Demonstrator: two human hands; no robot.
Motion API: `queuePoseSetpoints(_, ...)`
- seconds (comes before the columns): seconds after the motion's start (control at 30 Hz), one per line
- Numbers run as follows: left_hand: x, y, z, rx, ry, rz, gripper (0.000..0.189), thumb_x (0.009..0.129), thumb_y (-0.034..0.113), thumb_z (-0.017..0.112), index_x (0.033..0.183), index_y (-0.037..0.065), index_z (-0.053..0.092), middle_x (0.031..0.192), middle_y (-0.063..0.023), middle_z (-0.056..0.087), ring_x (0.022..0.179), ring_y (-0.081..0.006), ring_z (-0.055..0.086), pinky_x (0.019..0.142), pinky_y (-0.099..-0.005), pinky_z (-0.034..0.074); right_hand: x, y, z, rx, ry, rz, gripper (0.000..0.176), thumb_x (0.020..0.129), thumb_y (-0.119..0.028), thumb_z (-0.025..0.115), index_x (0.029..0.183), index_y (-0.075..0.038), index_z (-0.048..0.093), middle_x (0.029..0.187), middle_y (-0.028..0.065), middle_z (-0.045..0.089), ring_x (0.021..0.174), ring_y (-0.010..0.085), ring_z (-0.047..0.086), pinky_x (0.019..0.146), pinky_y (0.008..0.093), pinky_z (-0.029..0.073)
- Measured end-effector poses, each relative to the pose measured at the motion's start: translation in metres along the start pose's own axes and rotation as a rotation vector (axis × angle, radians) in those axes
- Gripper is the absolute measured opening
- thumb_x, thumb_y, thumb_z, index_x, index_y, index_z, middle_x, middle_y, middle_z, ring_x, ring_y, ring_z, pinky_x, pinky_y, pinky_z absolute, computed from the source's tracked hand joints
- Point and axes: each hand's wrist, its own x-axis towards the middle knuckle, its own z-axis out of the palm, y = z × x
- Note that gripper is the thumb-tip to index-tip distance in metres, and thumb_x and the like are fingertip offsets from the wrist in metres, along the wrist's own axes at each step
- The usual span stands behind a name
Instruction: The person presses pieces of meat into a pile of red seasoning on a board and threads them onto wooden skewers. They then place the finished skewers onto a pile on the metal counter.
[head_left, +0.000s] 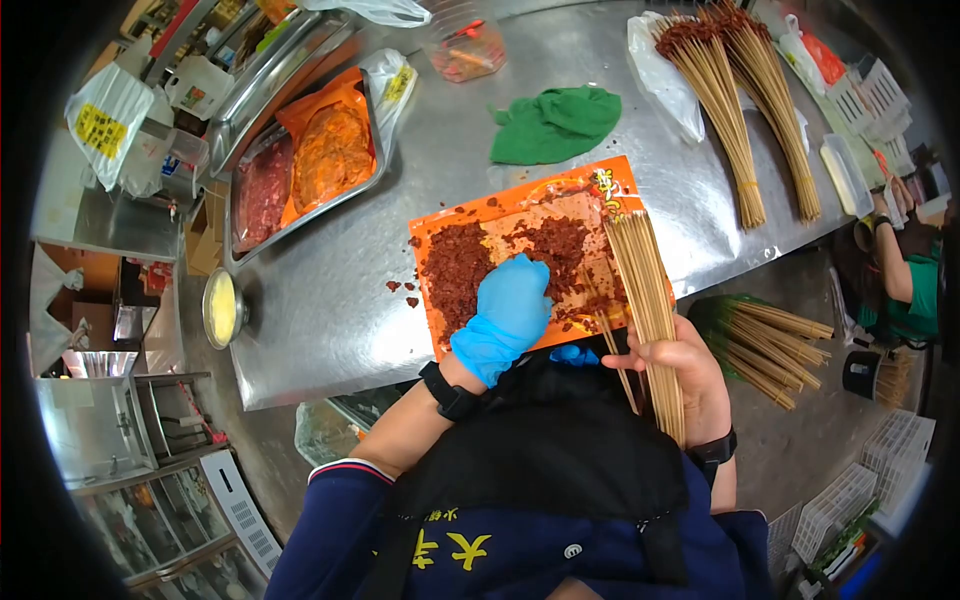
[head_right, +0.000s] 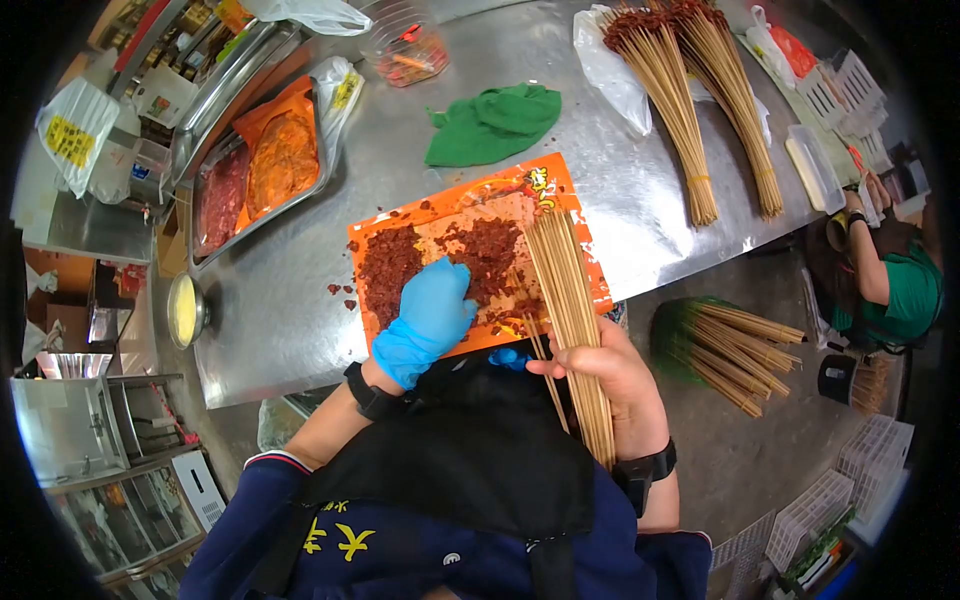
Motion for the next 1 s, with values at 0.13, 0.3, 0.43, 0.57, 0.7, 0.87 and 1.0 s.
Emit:
queuePoseSetpoints(0.13, 0.002, -0.002, 0.0, 0.049, -0.107, -0.025, 0.018, 0.066, 0.008, 0.065, 0.079, 0.001, 0.055, 0.082, -0.0173, 0.054, 0.08, -0.0343, 0.056, 0.067, -0.0438, 0.048, -0.004, -0.003, 0.01, -0.055, 0.009, 0.022, 0.039, 0.061, -0.001, 0.056, 0.099, 0.005, 0.05, 0.069, 0.0041, 0.049, 0.054, 0.0119, 0.053, 0.078, 0.0412, 0.052)
queuePoseSetpoints(0.3, -0.004, -0.007, -0.003, 0.02, -0.06, -0.061, 0.018, 0.066, 0.008, 0.066, 0.078, 0.001, 0.054, 0.082, -0.0179, 0.055, 0.082, -0.0343, 0.055, 0.067, -0.0432, 0.048, -0.005, -0.004, 0.012, -0.079, -0.008, 0.028, 0.04, 0.062, -0.003, 0.059, 0.101, 0.005, 0.05, 0.069, 0.0048, 0.05, 0.055, 0.0124, 0.054, 0.077, 0.0383, 0.052)
queuePoseSetpoints(0.43, -0.009, -0.009, -0.004, 0.061, 0.01, -0.067, 0.018, 0.066, 0.009, 0.066, 0.077, 0.001, 0.055, 0.08, -0.0169, 0.055, 0.081, -0.0343, 0.056, 0.068, -0.0441, 0.048, -0.005, -0.002, 0.011, -0.131, 0.044, 0.053, 0.046, 0.062, -0.002, 0.061, 0.106, 0.006, 0.049, 0.071, 0.0066, 0.053, 0.059, 0.0153, 0.058, 0.076, 0.0348, 0.052)
queuePoseSetpoints(0.57, -0.004, -0.008, 0.004, 0.075, -0.011, -0.065, 0.017, 0.066, 0.01, 0.066, 0.077, 0.001, 0.056, 0.079, -0.0168, 0.055, 0.079, -0.0343, 0.056, 0.067, -0.0438, 0.048, -0.003, -0.003, 0.012, -0.187, 0.027, 0.1, 0.05, 0.062, 0.0, 0.062, 0.11, 0.007, 0.047, 0.074, 0.008, 0.055, 0.062, 0.0177, 0.061, 0.074, 0.0333, 0.052)
queuePoseSetpoints(0.7, 0.001, -0.008, 0.005, 0.096, 0.011, -0.027, 0.015, 0.066, 0.011, 0.064, 0.075, 0.002, 0.056, 0.077, -0.0164, 0.054, 0.078, -0.0345, 0.056, 0.067, -0.0435, 0.048, -0.005, -0.003, 0.014, -0.163, 0.004, 0.079, 0.046, 0.062, 0.0, 0.063, 0.106, 0.006, 0.049, 0.075, 0.0088, 0.056, 0.064, 0.0194, 0.062, 0.072, 0.0327, 0.053)
queuePoseSetpoints(0.87, 0.009, -0.044, 0.017, -0.85, -0.033, -0.287, 0.021, 0.069, 0.005, 0.056, 0.088, -0.002, 0.061, 0.093, -0.0167, 0.06, 0.077, -0.025, 0.06, 0.068, -0.0334, 0.049, -0.003, -0.001, 0.011, -0.18, -0.006, 0.11, 0.038, 0.061, 0.0, 0.062, 0.098, 0.005, 0.052, 0.074, 0.0085, 0.056, 0.06, 0.0173, 0.06, 0.075, 0.033, 0.052)
queuePoseSetpoints(1.0, 0.003, -0.021, -0.031, -1.502, 0.064, -0.444, 0.028, 0.08, 0.004, 0.05, 0.106, -0.004, 0.054, 0.097, -0.0044, 0.061, 0.08, -0.0139, 0.059, 0.067, -0.0272, 0.048, 0.001, 0.003, 0.011, -0.161, -0.059, 0.12, 0.034, 0.063, 0.001, 0.061, 0.096, 0.004, 0.053, 0.073, 0.0069, 0.056, 0.056, 0.0149, 0.058, 0.079, 0.0343, 0.05)
